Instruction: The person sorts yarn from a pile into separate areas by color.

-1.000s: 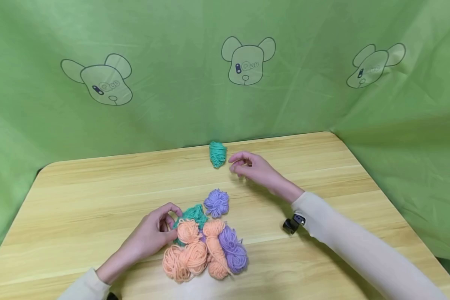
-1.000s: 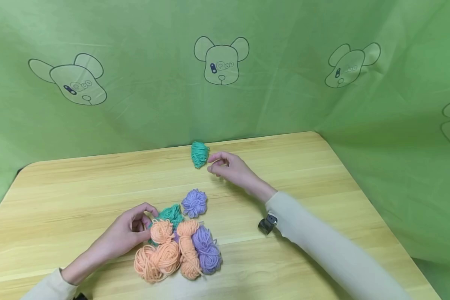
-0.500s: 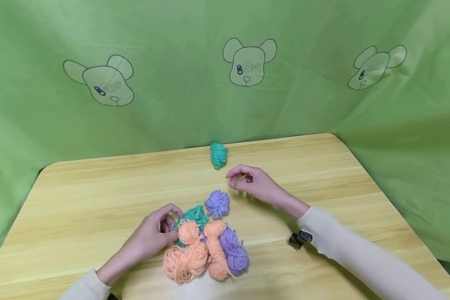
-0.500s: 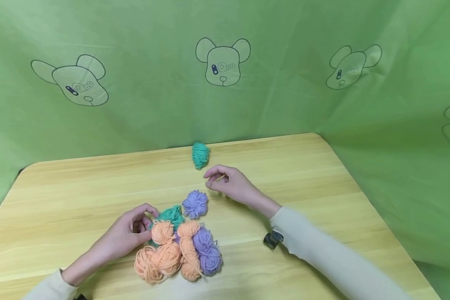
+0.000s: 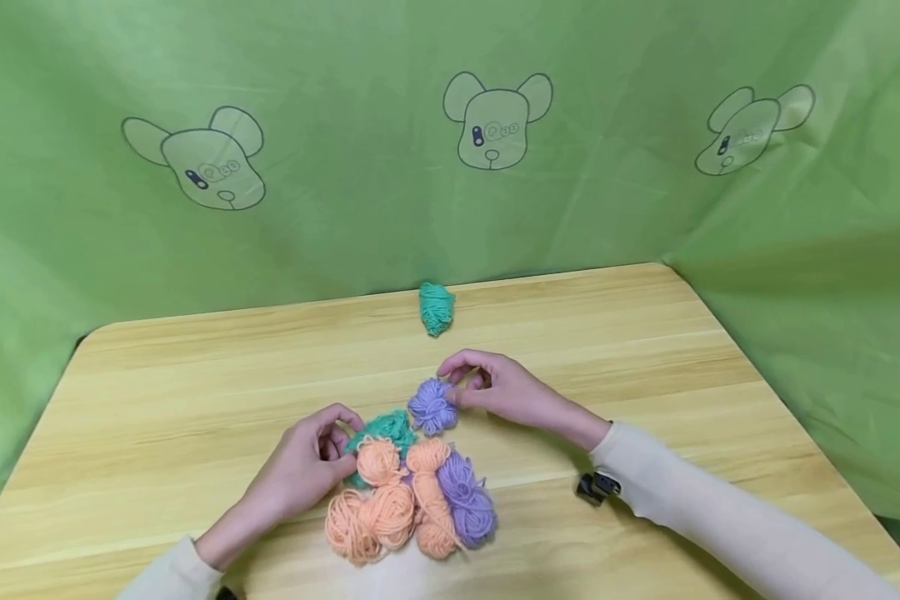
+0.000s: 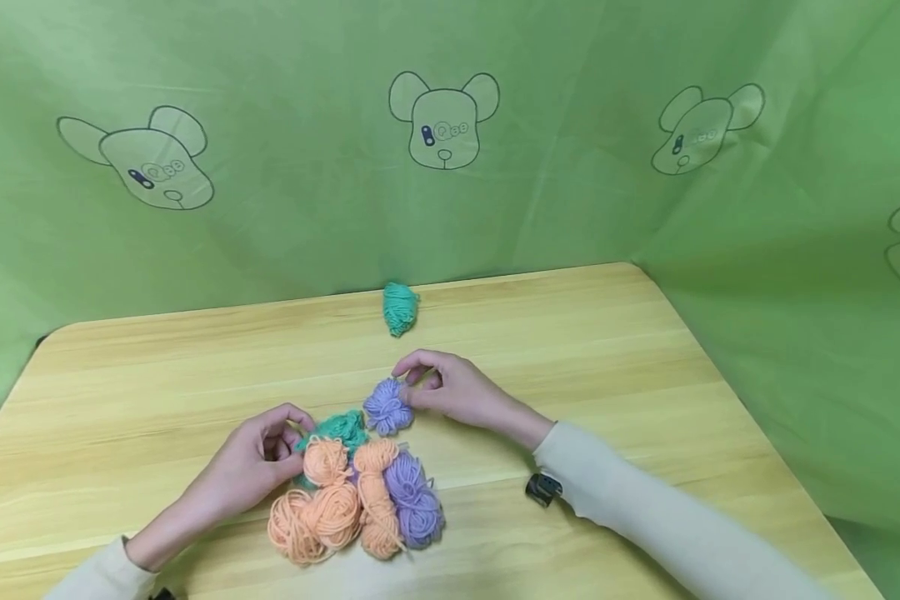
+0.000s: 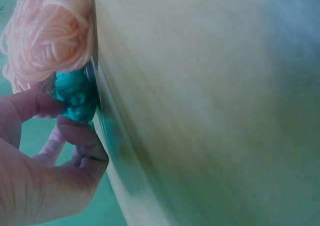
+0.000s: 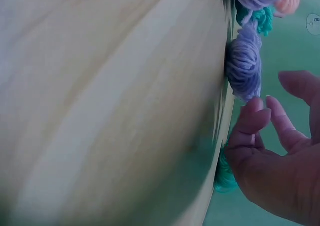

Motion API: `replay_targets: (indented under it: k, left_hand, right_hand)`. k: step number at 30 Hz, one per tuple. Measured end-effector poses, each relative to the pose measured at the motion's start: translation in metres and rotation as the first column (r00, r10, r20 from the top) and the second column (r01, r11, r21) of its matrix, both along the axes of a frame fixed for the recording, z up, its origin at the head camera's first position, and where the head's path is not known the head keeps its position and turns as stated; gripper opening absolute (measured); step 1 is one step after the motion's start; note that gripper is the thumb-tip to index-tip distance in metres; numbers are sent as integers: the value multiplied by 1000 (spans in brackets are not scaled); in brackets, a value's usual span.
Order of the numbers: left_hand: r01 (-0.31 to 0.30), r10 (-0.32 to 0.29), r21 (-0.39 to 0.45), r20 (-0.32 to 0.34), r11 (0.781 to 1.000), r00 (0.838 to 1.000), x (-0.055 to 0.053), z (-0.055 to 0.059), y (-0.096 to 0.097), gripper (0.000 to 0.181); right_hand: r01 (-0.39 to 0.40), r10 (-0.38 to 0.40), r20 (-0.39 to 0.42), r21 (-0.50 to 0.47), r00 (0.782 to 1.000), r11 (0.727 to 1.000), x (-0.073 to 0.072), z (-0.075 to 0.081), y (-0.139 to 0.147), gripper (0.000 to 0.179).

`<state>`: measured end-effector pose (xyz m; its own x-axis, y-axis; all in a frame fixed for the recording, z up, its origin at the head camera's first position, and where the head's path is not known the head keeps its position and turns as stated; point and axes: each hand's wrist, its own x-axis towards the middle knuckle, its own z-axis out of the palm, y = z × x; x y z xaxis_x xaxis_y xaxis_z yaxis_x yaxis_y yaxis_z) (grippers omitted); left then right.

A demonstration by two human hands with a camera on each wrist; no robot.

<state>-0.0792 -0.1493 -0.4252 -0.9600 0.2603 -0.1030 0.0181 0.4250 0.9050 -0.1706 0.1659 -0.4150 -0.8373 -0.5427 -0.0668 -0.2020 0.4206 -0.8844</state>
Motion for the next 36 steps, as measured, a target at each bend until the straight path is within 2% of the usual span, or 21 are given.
replay_targets:
  k: [5, 8, 14, 20, 28, 36]
  left_hand:
    - [-38, 38, 2, 17, 999, 999, 0, 1, 2, 31]
    - [-37, 37, 25, 14, 999, 999, 0, 2, 2, 31]
    - [-43, 43, 45, 4, 998, 999, -1, 1, 4, 32]
    - [-94, 93, 45, 5, 995, 996, 0, 1, 2, 35]
    - [-170, 172, 108, -11, 979, 985, -2, 3, -2, 36]
    - [-235, 230, 162, 48, 958, 972, -6, 4, -2, 38]
  right_hand:
    - [-34, 35, -14, 53, 999, 998, 2, -3, -4, 36]
    - [-55, 58, -39, 78, 998, 995, 2, -4, -5, 36]
    - [-48, 54, -56, 106, 997, 993, 2, -4, -4, 34]
    - [-61, 70, -62, 131, 996, 990, 5, -3, -7, 33]
    - [-50, 61, -64, 156, 996, 987, 6, -2, -10, 30]
    - [-44, 57, -77, 162, 995, 986, 8, -1, -12, 40]
